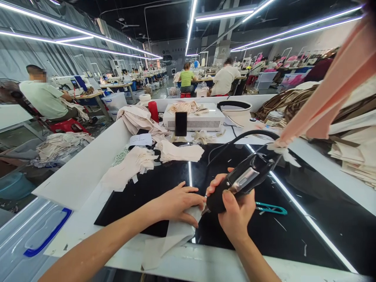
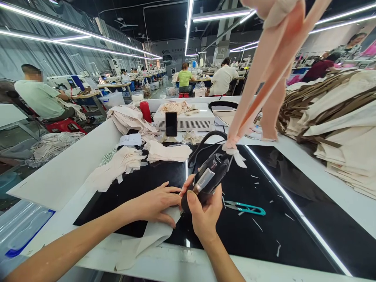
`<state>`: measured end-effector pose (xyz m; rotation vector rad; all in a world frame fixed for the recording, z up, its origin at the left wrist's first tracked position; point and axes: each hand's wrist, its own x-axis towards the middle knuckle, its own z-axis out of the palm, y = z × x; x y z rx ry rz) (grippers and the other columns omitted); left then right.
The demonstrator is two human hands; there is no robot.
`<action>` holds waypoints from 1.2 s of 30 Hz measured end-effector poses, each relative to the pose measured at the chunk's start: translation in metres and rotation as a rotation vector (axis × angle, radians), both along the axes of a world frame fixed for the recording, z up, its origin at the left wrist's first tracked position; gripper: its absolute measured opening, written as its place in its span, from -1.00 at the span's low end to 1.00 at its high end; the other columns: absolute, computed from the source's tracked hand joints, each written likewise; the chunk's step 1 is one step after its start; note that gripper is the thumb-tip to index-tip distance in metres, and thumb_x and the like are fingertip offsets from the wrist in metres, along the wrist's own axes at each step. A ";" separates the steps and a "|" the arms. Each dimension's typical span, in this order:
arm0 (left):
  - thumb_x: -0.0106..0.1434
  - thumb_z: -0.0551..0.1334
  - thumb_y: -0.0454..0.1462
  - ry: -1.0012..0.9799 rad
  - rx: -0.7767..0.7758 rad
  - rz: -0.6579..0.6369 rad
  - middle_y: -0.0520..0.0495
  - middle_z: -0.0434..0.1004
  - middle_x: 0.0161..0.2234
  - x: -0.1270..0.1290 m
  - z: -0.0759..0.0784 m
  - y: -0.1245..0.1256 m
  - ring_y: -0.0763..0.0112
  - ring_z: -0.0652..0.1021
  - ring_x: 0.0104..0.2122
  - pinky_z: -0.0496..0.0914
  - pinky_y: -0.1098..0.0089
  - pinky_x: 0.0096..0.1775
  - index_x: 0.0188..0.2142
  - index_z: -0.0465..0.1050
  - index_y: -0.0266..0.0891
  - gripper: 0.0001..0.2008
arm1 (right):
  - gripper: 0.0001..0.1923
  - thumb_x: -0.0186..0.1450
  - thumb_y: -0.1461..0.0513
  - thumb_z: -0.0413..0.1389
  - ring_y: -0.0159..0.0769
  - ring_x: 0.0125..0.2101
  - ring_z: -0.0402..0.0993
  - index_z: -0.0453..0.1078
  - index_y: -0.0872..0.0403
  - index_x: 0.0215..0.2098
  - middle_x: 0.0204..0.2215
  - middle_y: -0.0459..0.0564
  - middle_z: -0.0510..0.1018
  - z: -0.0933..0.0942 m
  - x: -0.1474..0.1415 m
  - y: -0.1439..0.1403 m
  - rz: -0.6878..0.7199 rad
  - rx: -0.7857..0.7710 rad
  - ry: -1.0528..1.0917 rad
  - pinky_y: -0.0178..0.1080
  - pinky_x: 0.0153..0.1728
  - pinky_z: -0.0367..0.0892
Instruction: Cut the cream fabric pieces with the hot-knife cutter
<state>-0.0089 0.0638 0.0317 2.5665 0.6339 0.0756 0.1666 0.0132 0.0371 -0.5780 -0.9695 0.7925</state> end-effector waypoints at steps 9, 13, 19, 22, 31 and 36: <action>0.35 0.43 -0.19 0.019 -0.043 -0.007 -0.08 0.46 0.29 0.003 0.003 0.001 -0.03 0.21 0.44 0.03 -0.50 0.30 0.20 0.38 -0.03 -0.52 | -0.62 0.34 0.11 0.32 -0.36 -0.47 0.53 0.40 -0.12 0.09 -0.33 -0.16 0.57 0.004 -0.004 -0.007 0.024 -0.021 0.021 -0.27 -0.47 0.51; 0.31 0.46 -0.19 0.020 -0.040 -0.014 -0.12 0.44 0.30 0.004 0.003 0.002 -0.06 0.21 0.44 0.01 -0.49 0.32 0.16 0.40 -0.07 -0.52 | -0.60 0.32 0.09 0.34 -0.35 -0.46 0.52 0.40 -0.13 0.07 -0.33 -0.16 0.56 0.002 -0.007 -0.010 0.040 -0.024 0.019 -0.21 -0.40 0.55; 0.26 0.51 -0.15 0.002 -0.045 -0.012 -0.18 0.38 0.35 0.003 0.002 0.003 -0.07 0.22 0.44 0.03 -0.43 0.34 0.16 0.42 -0.08 -0.47 | -0.65 0.34 0.14 0.31 -0.34 -0.45 0.53 0.40 -0.12 0.06 -0.34 -0.14 0.56 -0.001 -0.007 -0.012 0.040 -0.041 0.008 -0.19 -0.38 0.55; 0.25 0.51 -0.13 0.009 -0.056 -0.023 -0.13 0.41 0.33 0.003 0.001 0.004 -0.06 0.20 0.45 0.00 -0.43 0.35 0.16 0.42 -0.06 -0.46 | -0.61 0.32 0.13 0.32 -0.33 -0.45 0.52 0.39 -0.11 0.07 -0.34 -0.14 0.54 0.002 -0.007 -0.013 0.039 -0.045 0.013 -0.19 -0.41 0.55; 0.32 0.47 -0.14 -0.110 0.256 0.116 -0.19 0.49 0.22 -0.012 0.002 -0.030 0.05 0.46 0.24 0.35 0.01 0.28 0.10 0.45 -0.22 -0.55 | -0.65 0.28 0.19 0.36 -0.33 -0.41 0.54 0.39 -0.10 -0.02 -0.27 -0.12 0.57 0.019 0.010 -0.015 0.064 -0.087 -0.094 -0.23 -0.41 0.53; 0.46 0.28 -0.30 -0.010 0.481 0.318 -0.05 0.55 -0.24 -0.014 -0.012 -0.079 0.20 0.57 -0.24 0.53 0.20 -0.17 -0.15 0.48 -0.25 -0.95 | -0.53 0.21 0.18 0.44 -0.31 -0.47 0.55 0.43 -0.07 0.03 -0.35 -0.12 0.61 0.035 0.018 -0.016 0.038 -0.067 -0.211 -0.25 -0.47 0.51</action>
